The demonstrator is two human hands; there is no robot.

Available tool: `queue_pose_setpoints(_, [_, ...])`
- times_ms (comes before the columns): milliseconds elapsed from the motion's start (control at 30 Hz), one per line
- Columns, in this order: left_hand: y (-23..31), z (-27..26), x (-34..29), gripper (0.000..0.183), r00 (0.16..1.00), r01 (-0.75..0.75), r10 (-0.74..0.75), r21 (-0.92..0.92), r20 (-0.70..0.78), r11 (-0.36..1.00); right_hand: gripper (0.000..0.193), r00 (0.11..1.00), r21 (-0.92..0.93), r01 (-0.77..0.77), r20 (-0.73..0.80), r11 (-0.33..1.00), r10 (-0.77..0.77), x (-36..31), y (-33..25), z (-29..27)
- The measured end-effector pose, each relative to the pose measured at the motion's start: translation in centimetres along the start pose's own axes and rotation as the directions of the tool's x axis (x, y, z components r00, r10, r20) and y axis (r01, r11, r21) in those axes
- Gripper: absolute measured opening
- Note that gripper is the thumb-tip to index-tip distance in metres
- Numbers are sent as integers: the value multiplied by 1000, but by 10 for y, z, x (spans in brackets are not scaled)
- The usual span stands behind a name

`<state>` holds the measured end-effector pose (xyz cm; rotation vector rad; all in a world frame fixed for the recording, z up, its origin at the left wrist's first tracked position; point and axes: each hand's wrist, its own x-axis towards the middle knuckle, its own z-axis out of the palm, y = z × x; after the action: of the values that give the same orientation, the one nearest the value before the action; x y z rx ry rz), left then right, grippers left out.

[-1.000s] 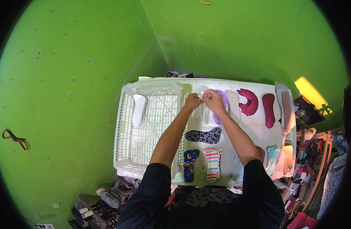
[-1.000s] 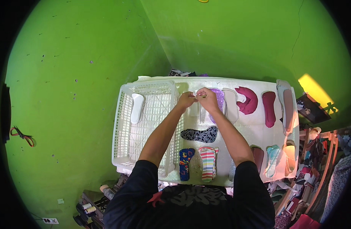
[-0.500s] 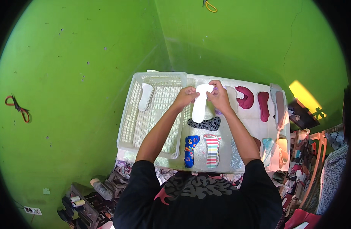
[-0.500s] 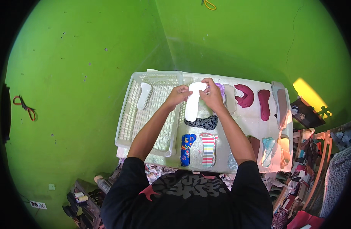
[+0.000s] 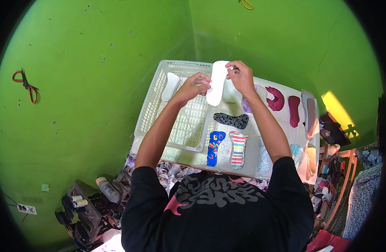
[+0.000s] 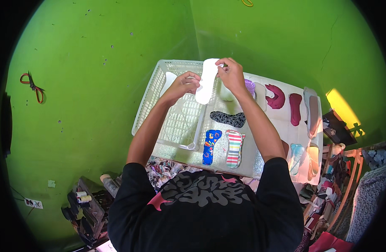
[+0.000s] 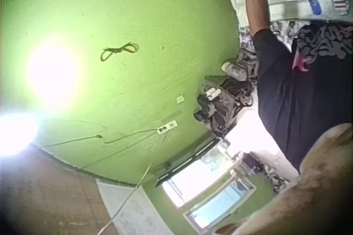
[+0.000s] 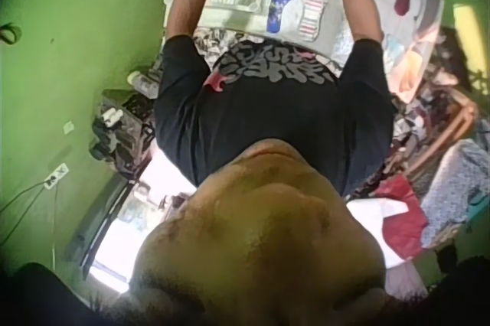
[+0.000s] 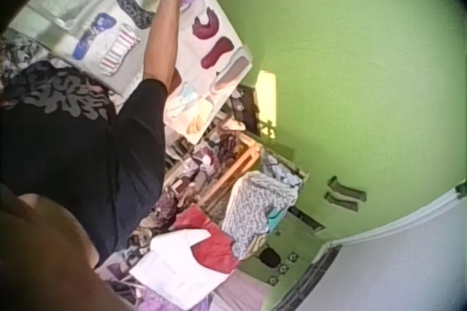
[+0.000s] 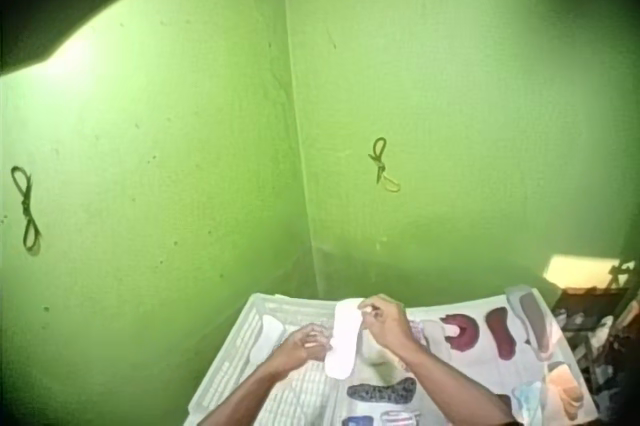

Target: Organize various shoe insoles on a table and place them into a white plastic basket.

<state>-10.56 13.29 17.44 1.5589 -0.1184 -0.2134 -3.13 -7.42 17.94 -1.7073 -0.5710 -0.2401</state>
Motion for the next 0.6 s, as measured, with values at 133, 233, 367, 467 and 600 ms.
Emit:
queue_pose_setpoints(133, [-3, -8, -19, 31, 995, 79, -79, 2, 56, 997, 11, 999, -46, -12, 40, 999, 13, -4, 2, 16])
queue_pose_setpoints(233, [-21, -9, -29, 33, 996, 38, -42, 56, 82, 998, 11, 996, -13, -60, 70, 998, 60, -8, 11, 31])
queue_pose_setpoints(367, [-54, -16, -39, 23, 998, 57, -61, 180, 16, 982, 12, 983, -36, -91, 159, 995, 96, -10, 35, 51])
queue_pose_setpoints(467, [-79, -30, -52, 20, 991, 122, -113, 149, -69, 981, 12, 973, -139, -55, 213, 989, 84, -12, 45, 69])
queue_pose_setpoints(600, [-96, -55, -65, 20, 968, 223, -200, 153, -152, 963, 12, 969, -218, 15, 246, 976, 40, -12, 58, 95])
